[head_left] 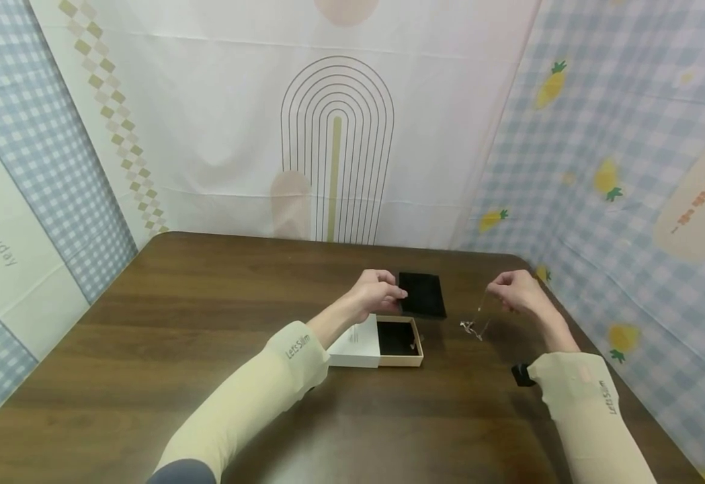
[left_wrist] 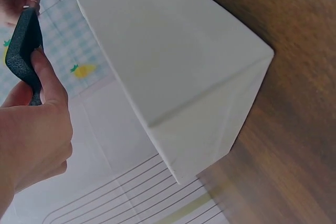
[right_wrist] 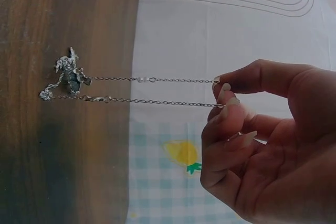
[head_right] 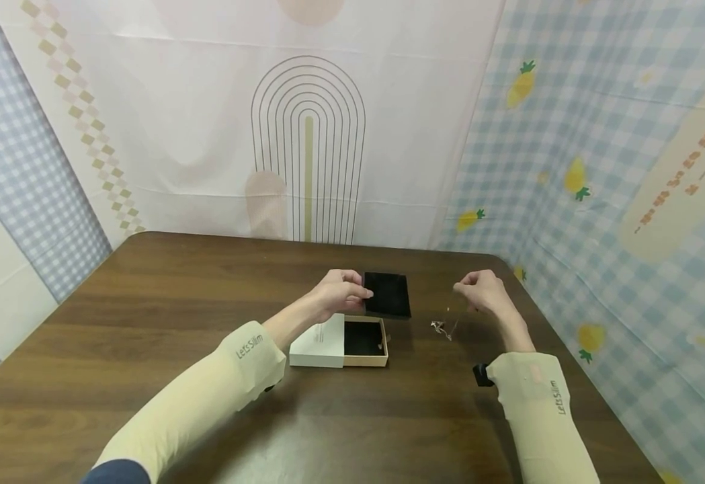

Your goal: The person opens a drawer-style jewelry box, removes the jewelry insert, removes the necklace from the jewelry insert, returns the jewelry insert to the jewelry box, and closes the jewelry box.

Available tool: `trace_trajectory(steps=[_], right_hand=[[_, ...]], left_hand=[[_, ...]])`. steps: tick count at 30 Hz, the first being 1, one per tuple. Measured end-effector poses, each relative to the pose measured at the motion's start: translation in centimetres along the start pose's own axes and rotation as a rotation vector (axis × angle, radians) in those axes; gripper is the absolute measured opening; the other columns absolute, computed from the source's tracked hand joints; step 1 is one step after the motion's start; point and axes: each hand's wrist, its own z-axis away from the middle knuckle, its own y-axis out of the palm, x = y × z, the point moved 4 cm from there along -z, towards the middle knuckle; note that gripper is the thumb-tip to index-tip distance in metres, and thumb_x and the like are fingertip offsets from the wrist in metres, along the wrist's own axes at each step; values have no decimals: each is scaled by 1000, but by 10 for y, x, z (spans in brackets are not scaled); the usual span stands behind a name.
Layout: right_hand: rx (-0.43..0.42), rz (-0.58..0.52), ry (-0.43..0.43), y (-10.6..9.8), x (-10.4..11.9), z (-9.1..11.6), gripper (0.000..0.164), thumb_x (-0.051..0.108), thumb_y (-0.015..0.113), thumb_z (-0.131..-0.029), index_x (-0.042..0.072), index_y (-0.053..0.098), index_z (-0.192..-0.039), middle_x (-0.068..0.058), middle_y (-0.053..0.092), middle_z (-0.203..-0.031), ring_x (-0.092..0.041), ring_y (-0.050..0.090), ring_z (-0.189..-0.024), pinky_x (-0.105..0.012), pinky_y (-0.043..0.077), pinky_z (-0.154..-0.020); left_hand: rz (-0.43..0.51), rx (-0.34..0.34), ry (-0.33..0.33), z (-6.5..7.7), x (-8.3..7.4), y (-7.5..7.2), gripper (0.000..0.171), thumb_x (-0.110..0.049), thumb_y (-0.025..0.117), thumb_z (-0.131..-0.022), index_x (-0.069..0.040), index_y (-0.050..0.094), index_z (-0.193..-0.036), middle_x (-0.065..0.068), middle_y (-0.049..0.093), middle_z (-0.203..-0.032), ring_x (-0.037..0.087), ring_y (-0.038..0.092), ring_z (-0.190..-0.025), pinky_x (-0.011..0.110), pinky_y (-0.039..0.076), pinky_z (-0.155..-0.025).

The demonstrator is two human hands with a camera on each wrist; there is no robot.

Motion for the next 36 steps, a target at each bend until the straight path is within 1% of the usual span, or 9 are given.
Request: trace_trajectory(steps=[5,9,13,17,19,26,30,36], right_hand=[[11,19,0,5,-3,-3,22,17,53,-91,-2,64,-93,3,59,-63,-15,56,-54,-31,45,-51],[13,30,-10,10,-4,-5,23,17,53,-91,-2,65,-92,0,62,-66,-14,57,-52,-31,45,-50],[27,1,4,17,-8,-6,21,15,54,-90,-3,64,-92,-1,62,-65,-13,56,-50,-30,46,-48],[53,-28,25,21,-11,-8,22,14,53,-90,-5,63,-93,-3,65,-69,-13,56,-51,-31,47,-48],[60,-38,31,23,-12,-8,23,13,52,-91,-6,63,-96,-5,67,-73,-13,57,-51,-32,48,-49],[77,-69,15,27,-13,-8,24,11,53,-92,-10,62,-100,-13,69,-79,-13,59,-52,-31,49,-49],[73,-61,9,29,-15,-7,22,11,55,-93,-10,63,-98,-12,69,-76,-14,59,-51,-31,49,-48],[70,-45,15,31,-17,-9,23,10,54,-92,-10,63,-99,-10,71,-76,-14,58,-50,-32,49,-48]], left_hand=[[8,-5,4,-1,1,0,20,5,65,-85,-6,49,-90,8,59,-91,13,63,-70,30,58,-74],[9,-7,1,0,2,0,20,5,66,-85,-6,50,-90,7,58,-90,12,63,-69,29,58,-73],[14,-7,-6,0,4,0,20,5,66,-85,-5,50,-90,7,59,-90,12,64,-68,29,58,-73],[21,-8,-9,1,7,-1,19,5,65,-85,-4,50,-91,8,61,-89,12,65,-68,30,59,-73],[22,-8,-6,1,7,-1,18,5,65,-85,-4,50,-91,8,62,-88,12,65,-68,30,59,-73],[26,-8,8,2,6,-1,19,6,65,-85,-6,50,-87,8,62,-88,12,65,-68,31,59,-73],[24,-11,8,2,7,-1,19,6,65,-85,-6,50,-87,10,64,-89,13,66,-69,31,59,-73],[27,-10,16,3,7,-1,19,6,64,-86,-6,50,-86,10,64,-88,13,66,-69,32,59,-74]])
